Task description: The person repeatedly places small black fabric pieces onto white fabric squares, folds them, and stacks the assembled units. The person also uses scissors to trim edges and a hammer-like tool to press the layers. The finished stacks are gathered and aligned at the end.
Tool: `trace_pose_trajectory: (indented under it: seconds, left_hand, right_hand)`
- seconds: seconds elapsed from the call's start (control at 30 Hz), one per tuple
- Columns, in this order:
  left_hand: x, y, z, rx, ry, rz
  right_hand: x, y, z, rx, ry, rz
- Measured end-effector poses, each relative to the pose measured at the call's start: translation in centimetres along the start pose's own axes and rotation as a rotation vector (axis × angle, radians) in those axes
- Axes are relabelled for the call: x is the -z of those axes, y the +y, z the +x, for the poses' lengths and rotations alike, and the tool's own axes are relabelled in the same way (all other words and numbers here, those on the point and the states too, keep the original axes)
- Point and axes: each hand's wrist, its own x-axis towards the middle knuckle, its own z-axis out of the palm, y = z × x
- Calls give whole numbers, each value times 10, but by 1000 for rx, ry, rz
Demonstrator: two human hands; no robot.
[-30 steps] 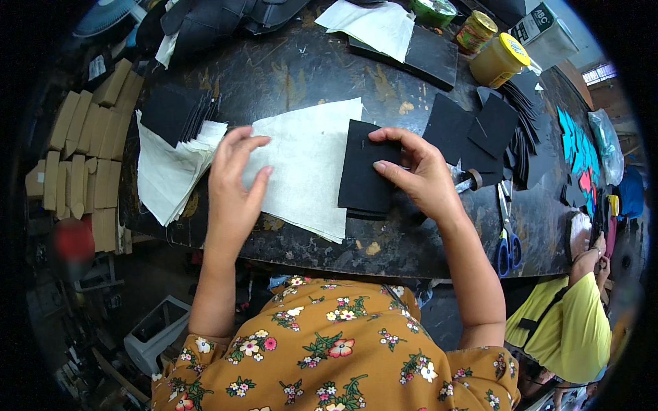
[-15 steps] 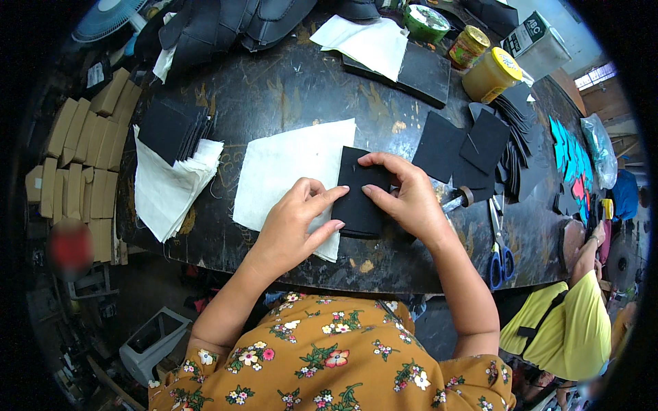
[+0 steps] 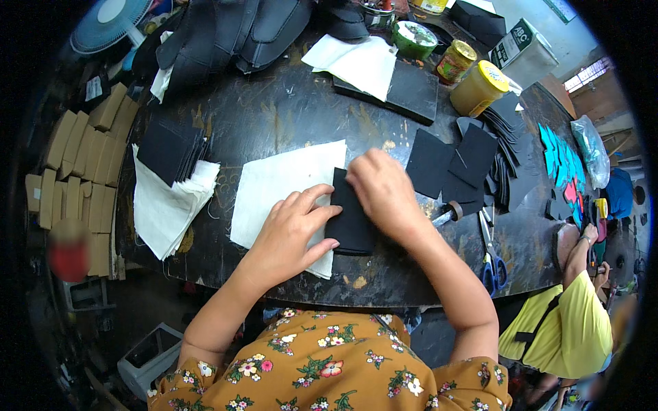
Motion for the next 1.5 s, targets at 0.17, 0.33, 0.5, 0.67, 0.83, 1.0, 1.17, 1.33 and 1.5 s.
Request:
trace_pose_trajectory:
  seconds: [0.17, 0.33, 0.5, 0.67, 0.83, 1.0, 1.17, 1.33, 1.5]
  left_hand:
    - [-15, -9, 13, -119, 80, 239]
    - [-34, -23, 17, -58, -91, 327]
    - [-27, -23, 19, -65, -117, 365]
    - [-7, -35, 47, -56, 43, 225]
    - [17, -87, 122, 4, 369, 67]
    - [42, -141, 183, 244, 630, -151]
    - [44, -152, 218, 449, 518, 98]
    - [10, -151, 239, 384, 439, 239]
    - [12, -176, 245, 312, 780, -150]
  right_hand:
    - [51, 62, 25, -288, 157, -7]
    - [89, 98, 52, -361, -200, -271]
    - [73, 124, 108, -297, -293, -308]
    - [44, 164, 152, -608, -11, -130]
    - [4, 175, 170, -667, 118, -92]
    - [15, 156, 150, -697, 143, 802]
    - [43, 136, 94, -762, 4, 755]
    - [38, 133, 81, -628, 161, 438]
    - [33, 147, 76, -490, 115, 265]
